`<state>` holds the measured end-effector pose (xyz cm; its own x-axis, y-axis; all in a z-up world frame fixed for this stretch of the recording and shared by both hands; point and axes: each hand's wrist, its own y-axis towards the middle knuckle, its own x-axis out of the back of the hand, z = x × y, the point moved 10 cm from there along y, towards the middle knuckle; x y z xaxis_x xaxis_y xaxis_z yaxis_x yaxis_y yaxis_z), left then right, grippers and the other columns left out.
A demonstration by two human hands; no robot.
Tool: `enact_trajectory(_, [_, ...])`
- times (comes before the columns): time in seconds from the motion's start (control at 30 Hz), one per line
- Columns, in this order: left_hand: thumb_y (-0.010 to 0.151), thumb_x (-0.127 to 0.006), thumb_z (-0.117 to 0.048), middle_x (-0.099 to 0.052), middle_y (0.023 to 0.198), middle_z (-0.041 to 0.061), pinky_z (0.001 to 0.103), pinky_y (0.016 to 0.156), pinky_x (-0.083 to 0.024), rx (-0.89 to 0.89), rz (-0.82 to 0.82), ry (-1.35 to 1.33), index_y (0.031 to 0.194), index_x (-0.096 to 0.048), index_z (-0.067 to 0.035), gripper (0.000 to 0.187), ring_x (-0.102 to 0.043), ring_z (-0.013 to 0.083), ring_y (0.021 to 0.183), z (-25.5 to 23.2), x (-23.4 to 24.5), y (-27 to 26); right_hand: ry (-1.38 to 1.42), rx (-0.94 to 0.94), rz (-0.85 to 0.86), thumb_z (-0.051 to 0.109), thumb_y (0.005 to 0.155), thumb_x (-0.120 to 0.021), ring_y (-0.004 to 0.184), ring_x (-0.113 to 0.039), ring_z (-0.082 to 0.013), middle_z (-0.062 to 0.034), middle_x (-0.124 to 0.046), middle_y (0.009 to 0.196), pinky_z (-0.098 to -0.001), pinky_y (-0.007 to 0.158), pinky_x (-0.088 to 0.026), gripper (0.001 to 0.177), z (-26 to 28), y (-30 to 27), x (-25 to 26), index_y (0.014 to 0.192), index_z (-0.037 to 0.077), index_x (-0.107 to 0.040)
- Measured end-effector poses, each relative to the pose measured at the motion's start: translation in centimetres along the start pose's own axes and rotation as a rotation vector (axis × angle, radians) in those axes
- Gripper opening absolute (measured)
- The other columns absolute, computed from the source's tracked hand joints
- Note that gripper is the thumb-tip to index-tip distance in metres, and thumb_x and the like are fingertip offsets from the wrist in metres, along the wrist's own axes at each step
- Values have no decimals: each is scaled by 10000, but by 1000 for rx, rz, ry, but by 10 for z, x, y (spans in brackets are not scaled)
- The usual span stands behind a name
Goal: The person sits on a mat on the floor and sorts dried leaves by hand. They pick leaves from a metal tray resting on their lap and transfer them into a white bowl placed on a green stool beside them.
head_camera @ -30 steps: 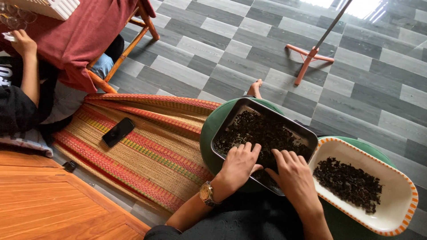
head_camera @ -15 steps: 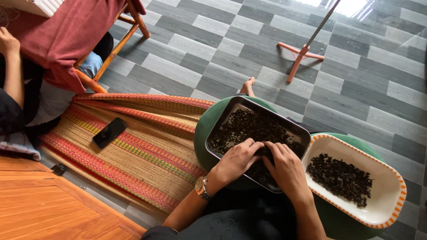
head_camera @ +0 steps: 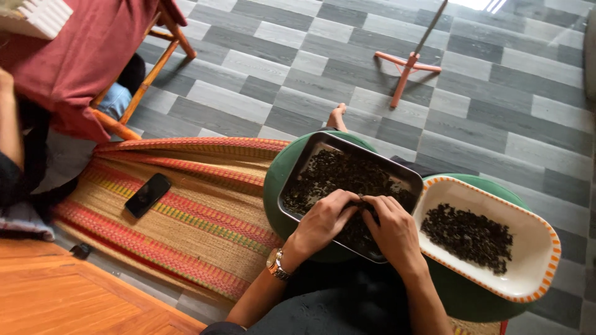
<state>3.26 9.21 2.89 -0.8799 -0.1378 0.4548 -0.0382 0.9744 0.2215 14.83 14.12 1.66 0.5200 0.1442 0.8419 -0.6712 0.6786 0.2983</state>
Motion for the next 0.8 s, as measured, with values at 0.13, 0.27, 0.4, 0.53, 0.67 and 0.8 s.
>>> enact_trajectory(0.13, [999, -616, -90, -677, 989, 126, 409, 879, -578, -15, -25, 1, 1178, -646, -114, 183, -704, 341, 998, -4, 2, 1, 24, 3, -29, 192, 919, -701, 924, -688, -246, -33, -685, 946, -372, 766, -583, 226, 3, 2, 6, 1138, 142, -675])
enact_trajectory(0.27, [993, -628, -81, -689, 966, 139, 416, 871, -576, -7, -47, 0, 1150, -666, -88, 161, -714, 341, 975, -2, 5, 1, 68, 26, -62, 202, 930, -705, 949, -680, -235, -16, -686, 995, -366, 794, -580, 191, 9, 3, 12, 1113, 150, -692])
enact_trajectory(0.4, [993, -650, -124, -673, 920, 114, 403, 798, -583, -7, -75, 41, 1098, -679, -116, 110, -719, 320, 895, -4, 9, 3, 96, 48, -84, 196, 948, -696, 931, -667, -256, -42, -658, 997, -376, 784, -578, 160, 11, 3, 18, 1091, 124, -687])
enact_trajectory(0.53, [986, -674, -168, -658, 904, 95, 411, 768, -580, 4, -81, 75, 1060, -683, -127, 85, -714, 308, 862, -2, 8, 4, 79, 30, -91, 221, 967, -684, 907, -648, -241, -26, -633, 986, -364, 782, -575, 148, 5, 0, 15, 1088, 137, -687])
enact_trajectory(0.67, [996, -671, -224, -645, 892, 74, 408, 719, -581, 40, -105, 112, 1025, -688, -134, 97, -706, 281, 800, 0, 11, 2, 91, 44, -111, 183, 979, -659, 881, -639, -256, -40, -612, 964, -371, 753, -570, 149, 10, 2, 19, 1115, 125, -676])
enact_trajectory(0.8, [1004, -668, -230, -647, 854, 61, 386, 702, -580, 42, -135, 112, 1028, -694, -135, 102, -711, 269, 777, 3, 14, 3, 83, 70, -121, 144, 1002, -605, 846, -629, -239, -33, -602, 933, -343, 728, -568, 143, 13, 3, 24, 1125, 136, -678])
